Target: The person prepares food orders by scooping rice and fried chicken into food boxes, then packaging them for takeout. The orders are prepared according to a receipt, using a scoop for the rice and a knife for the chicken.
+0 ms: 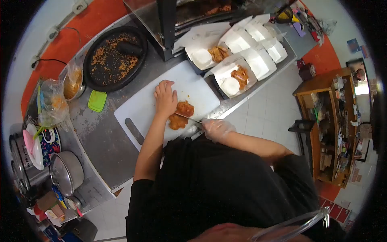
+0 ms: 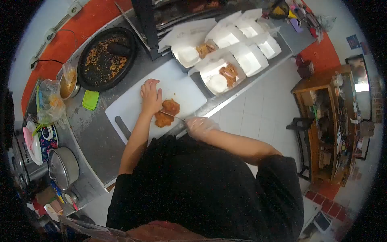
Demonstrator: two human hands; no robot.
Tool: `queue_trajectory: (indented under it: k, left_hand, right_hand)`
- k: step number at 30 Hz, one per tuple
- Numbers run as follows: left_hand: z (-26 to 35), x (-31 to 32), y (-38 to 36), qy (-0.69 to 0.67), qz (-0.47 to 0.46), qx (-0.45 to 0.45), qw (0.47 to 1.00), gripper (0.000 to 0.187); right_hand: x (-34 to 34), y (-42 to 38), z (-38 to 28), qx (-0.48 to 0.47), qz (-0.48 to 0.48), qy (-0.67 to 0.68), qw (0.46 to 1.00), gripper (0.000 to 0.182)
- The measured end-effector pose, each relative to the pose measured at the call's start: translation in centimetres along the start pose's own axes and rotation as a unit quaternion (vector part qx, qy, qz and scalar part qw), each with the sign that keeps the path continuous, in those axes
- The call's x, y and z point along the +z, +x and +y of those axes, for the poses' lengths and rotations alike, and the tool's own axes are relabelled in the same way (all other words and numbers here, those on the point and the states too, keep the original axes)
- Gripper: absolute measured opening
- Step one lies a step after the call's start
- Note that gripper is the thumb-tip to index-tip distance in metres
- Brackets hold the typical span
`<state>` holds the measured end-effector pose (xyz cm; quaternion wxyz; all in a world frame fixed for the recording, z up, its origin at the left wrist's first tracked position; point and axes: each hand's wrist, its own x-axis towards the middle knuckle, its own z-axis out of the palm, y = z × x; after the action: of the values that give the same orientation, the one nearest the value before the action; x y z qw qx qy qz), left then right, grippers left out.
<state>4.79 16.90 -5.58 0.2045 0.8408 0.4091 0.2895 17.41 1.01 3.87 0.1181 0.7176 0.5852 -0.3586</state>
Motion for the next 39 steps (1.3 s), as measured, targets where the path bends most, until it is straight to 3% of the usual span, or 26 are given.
queue_trajectory:
  k: [3, 7, 9, 16, 19, 20, 21, 24, 28, 32, 34, 35, 38, 39]
  left_hand:
    - [0.2, -1.1, 0.2, 0.05, -0.052, 0.045, 0.996, 0.034]
    - [-0.6, -0.2, 0.7, 0.062, -0.03, 0.022, 0.997, 0.034]
    - [-0.2, -0.2, 1.4, 0.001, 0.021, -0.022, 1.0, 0.036]
    - [0.9, 1.0, -0.3, 0.011, -0.066, -0.015, 0.998, 0.037]
    - [-0.3, 0.2, 0.4, 0.051, -0.057, -0.012, 0.997, 0.037]
    - [-0.7, 0.3, 0.9, 0.037, -0.034, -0.022, 0.998, 0.036]
    - [-0.7, 0.1, 1.3, 0.022, -0.011, -0.031, 0.999, 0.036]
    - [0.2, 0.5, 2.6, -0.017, 0.033, 0.0, 0.999, 0.036]
    - [1.3, 2.6, 2.0, -0.057, -0.05, 0.016, 0.997, 0.035]
    - [0.3, 1.9, 2.8, 0.002, -0.032, 0.016, 0.999, 0.034]
    - [0.2, 1.9, 3.4, 0.003, -0.02, 0.023, 1.0, 0.035]
    - [0.4, 2.1, 3.8, -0.016, 0.001, 0.022, 1.0, 0.035]
    - [1.8, 3.7, 4.8, -0.054, -0.005, 0.03, 0.998, 0.036]
    - [2.0, 4.1, 4.4, -0.069, -0.035, 0.039, 0.996, 0.036]
  right_hand:
    - [1.8, 1.2, 0.7, -0.008, 0.005, 0.032, 0.999, 0.023]
    - [-0.7, 1.8, 0.6, -0.006, -0.025, -0.028, 0.999, 0.026]
    - [-3.0, -0.2, 0.7, -0.028, -0.004, -0.046, 0.999, 0.027]
    - [1.3, 0.2, 2.1, -0.007, 0.01, 0.006, 1.0, 0.023]
    - [0.8, 2.0, 1.6, -0.033, 0.011, -0.005, 0.999, 0.021]
    - [0.3, 2.3, 1.6, -0.039, 0.014, -0.008, 0.999, 0.02]
    - [0.0, 2.7, 1.9, -0.086, 0.077, -0.04, 0.992, 0.02]
    - [-1.9, 0.3, 2.3, -0.09, 0.068, -0.04, 0.993, 0.024]
    - [0.2, 0.1, 3.4, 0.005, 0.06, -0.016, 0.998, 0.022]
    - [1.6, 3.2, 4.2, -0.017, 0.095, 0.016, 0.995, 0.022]
    - [-0.3, 3.5, 4.2, -0.045, 0.048, -0.034, 0.997, 0.023]
    - [0.5, 3.8, 5.1, -0.073, 0.094, -0.05, 0.992, 0.025]
    - [-4.8, -1.6, 3.4, -0.018, 0.099, -0.046, 0.994, 0.025]
    - [-1.3, 0.3, 5.1, -0.027, 0.108, -0.187, 0.976, 0.024]
